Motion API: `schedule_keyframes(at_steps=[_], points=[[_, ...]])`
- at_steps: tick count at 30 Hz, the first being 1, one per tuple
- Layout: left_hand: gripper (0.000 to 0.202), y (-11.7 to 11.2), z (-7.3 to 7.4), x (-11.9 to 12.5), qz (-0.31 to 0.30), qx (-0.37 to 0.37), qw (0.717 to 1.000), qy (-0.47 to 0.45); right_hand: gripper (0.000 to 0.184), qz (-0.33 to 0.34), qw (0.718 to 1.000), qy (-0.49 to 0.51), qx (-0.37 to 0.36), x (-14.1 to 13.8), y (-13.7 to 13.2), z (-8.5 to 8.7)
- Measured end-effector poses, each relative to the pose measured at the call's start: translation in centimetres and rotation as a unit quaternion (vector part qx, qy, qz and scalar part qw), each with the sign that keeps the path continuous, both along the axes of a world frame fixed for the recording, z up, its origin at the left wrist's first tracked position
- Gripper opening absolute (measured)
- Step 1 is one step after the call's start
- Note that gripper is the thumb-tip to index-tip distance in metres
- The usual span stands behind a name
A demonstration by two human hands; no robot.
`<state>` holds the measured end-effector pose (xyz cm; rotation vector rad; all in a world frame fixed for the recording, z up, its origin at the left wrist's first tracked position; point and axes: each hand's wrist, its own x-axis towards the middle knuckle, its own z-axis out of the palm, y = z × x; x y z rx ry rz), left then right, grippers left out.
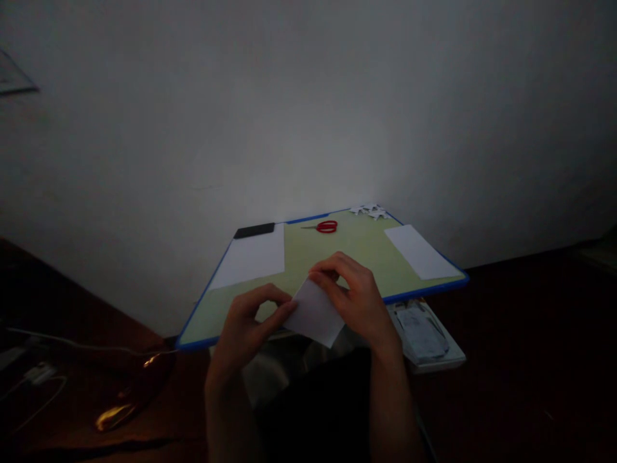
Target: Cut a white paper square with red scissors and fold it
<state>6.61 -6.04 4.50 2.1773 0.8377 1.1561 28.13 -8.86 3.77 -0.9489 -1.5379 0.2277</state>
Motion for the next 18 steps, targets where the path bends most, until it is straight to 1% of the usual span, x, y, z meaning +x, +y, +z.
schedule_keyframes(at_steps=[4,6,7,11,16,18], points=[[0.021,0.2,-0.3,0.6,-0.008,-0.031,0.999,-0.008,0.006,0.02,1.0,-0.015,0.012,-0.5,0.1,0.1],[0.021,0.4,-0.6,0.7,0.011,-0.055,0.998,-0.024,0.004,0.023,0.999,-0.019,0.013,-0.6,0.2,0.0],[0.021,0.6,-0.7,0.8,0.026,-0.067,0.997,-0.039,0.007,0.02,0.999,-0.025,0.01,-0.6,0.3,0.0],[0.018,1.0,-0.8,0.6,0.075,-0.102,0.988,-0.094,0.041,0.018,0.996,-0.076,-0.037,-0.5,0.7,-0.6],[0.02,1.1,-0.6,0.2,0.153,-0.1,0.969,-0.168,0.086,0.06,0.984,-0.134,-0.104,-0.5,0.5,-1.5],[0.022,1.1,-0.6,0.2,0.169,-0.108,0.96,-0.194,0.103,0.076,0.977,-0.159,-0.119,-0.8,0.4,-1.7]])
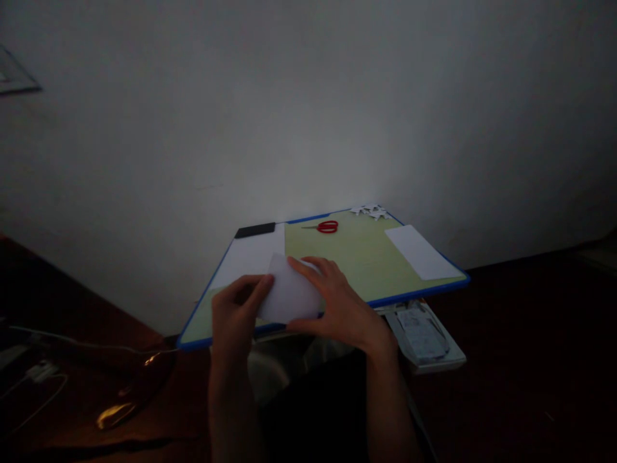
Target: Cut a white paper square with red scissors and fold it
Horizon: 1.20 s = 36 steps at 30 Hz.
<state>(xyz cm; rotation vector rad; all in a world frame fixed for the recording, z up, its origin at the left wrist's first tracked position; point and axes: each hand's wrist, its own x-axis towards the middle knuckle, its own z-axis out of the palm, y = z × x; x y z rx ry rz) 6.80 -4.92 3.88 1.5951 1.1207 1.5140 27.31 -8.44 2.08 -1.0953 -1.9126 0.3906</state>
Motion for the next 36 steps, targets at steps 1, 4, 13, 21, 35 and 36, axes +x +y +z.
schedule_keyframes(at_steps=[1,4,13,21,35,36], points=[[0.023,0.0,0.0,0.0,0.0,-0.006,1.0,-0.008,0.109,0.005,1.0,-0.009,-0.004,-0.2,0.0,-0.1],[0.024,0.3,-0.2,-0.1,-0.009,-0.02,0.999,-0.026,0.118,0.005,1.0,-0.023,-0.004,-0.5,0.1,-0.2],[0.062,0.6,-0.5,0.1,-0.085,-0.075,0.989,-0.1,0.116,0.028,0.999,0.012,0.026,0.6,0.1,0.0],[0.041,0.6,-0.5,0.1,-0.101,-0.006,0.993,-0.056,0.113,0.044,0.998,0.045,0.012,0.7,-0.1,0.5],[0.069,-0.8,0.4,-0.9,-0.248,-0.083,0.965,-0.033,0.091,0.125,0.973,0.183,-0.063,2.9,-0.7,0.4],[0.064,-0.8,0.4,-0.7,-0.244,-0.083,0.966,-0.029,0.093,0.134,0.971,0.185,-0.068,3.0,-0.7,0.3]])
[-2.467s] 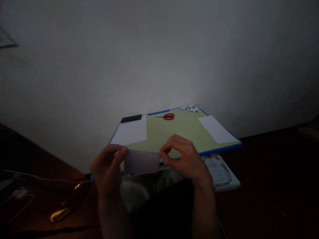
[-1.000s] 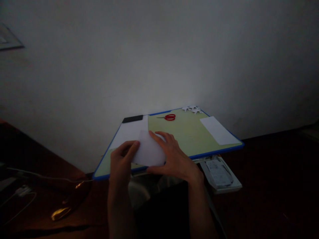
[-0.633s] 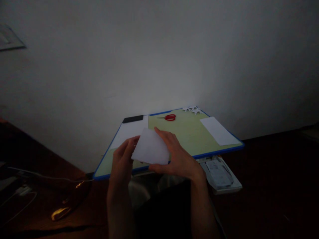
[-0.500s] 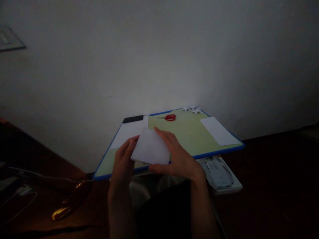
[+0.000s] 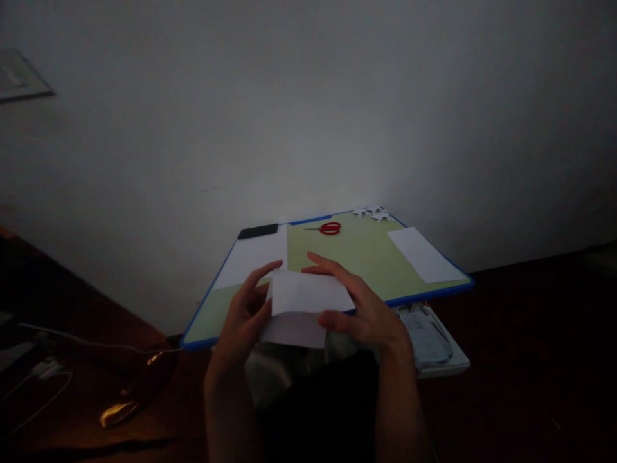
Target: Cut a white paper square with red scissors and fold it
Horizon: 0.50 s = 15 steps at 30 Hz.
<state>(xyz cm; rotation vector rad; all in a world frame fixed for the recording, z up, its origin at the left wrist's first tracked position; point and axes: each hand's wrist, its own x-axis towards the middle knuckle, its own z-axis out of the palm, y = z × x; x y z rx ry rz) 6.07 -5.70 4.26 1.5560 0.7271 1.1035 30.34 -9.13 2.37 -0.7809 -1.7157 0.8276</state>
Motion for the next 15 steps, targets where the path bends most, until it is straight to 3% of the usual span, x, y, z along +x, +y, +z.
schedule_keyframes(at_steps=[5,10,12,15], points=[[0.028,0.35,-0.21,0.39,0.07,0.038,0.996,0.027,0.116,0.035,0.999,0.035,-0.022,-0.09,0.14,-0.38],[0.026,0.56,-0.38,0.37,0.105,0.04,0.993,0.028,0.123,0.047,0.995,0.088,-0.022,-0.43,0.24,-0.43],[0.027,0.62,-0.41,0.4,0.125,0.037,0.991,0.028,0.116,0.037,0.995,0.091,-0.014,-0.57,0.42,-0.58],[0.029,0.64,-0.42,0.49,0.142,0.031,0.989,0.024,0.08,-0.034,0.995,0.09,-0.029,-0.93,0.82,-0.8]])
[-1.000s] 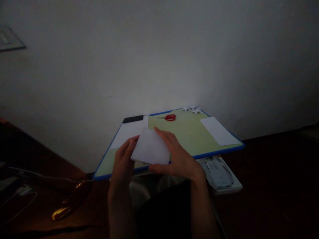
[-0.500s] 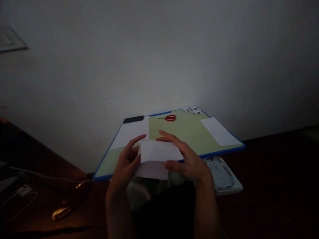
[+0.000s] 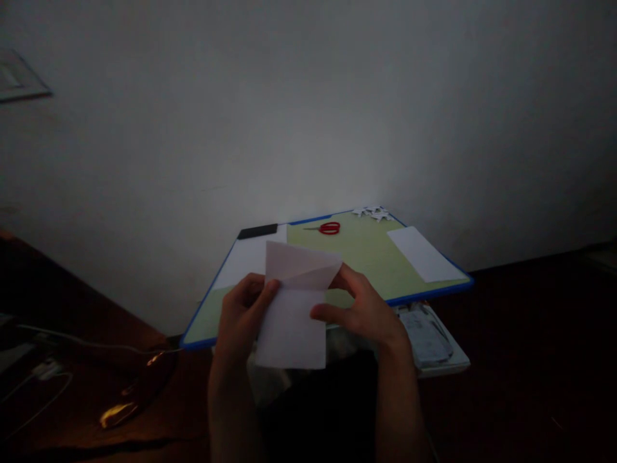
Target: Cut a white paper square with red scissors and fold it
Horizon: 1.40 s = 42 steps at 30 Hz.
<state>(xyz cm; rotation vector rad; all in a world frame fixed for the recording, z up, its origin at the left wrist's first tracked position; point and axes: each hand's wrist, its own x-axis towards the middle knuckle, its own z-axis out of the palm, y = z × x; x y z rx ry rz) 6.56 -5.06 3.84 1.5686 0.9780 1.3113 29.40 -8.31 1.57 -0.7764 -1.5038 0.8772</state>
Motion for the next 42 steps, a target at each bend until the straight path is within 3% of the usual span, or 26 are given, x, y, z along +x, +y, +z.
schedule_keyframes(at_steps=[3,7,21,31,38,42], points=[[0.029,-0.1,0.1,0.1,-0.023,-0.01,1.0,0.007,0.045,-0.098,0.995,0.014,-0.01,-0.6,0.4,0.0],[0.028,-0.3,0.1,0.1,-0.076,-0.015,0.997,0.031,0.026,-0.137,0.99,0.036,0.002,-1.3,0.7,0.3],[0.028,-0.4,-0.5,0.6,-0.14,-0.042,0.989,0.017,0.008,-0.101,0.993,0.004,0.06,-1.6,0.6,1.0],[0.034,-1.2,0.0,0.4,-0.179,-0.106,0.978,-0.031,0.02,-0.047,0.993,-0.013,0.11,-1.0,0.6,0.6],[0.048,-0.7,-0.3,0.2,-0.176,-0.101,0.979,0.011,0.018,-0.035,0.999,-0.021,0.01,-1.4,0.0,1.0],[0.031,-0.6,-0.3,0.4,-0.137,-0.063,0.988,0.039,0.012,-0.027,0.991,-0.047,0.119,-1.3,0.6,1.0]])
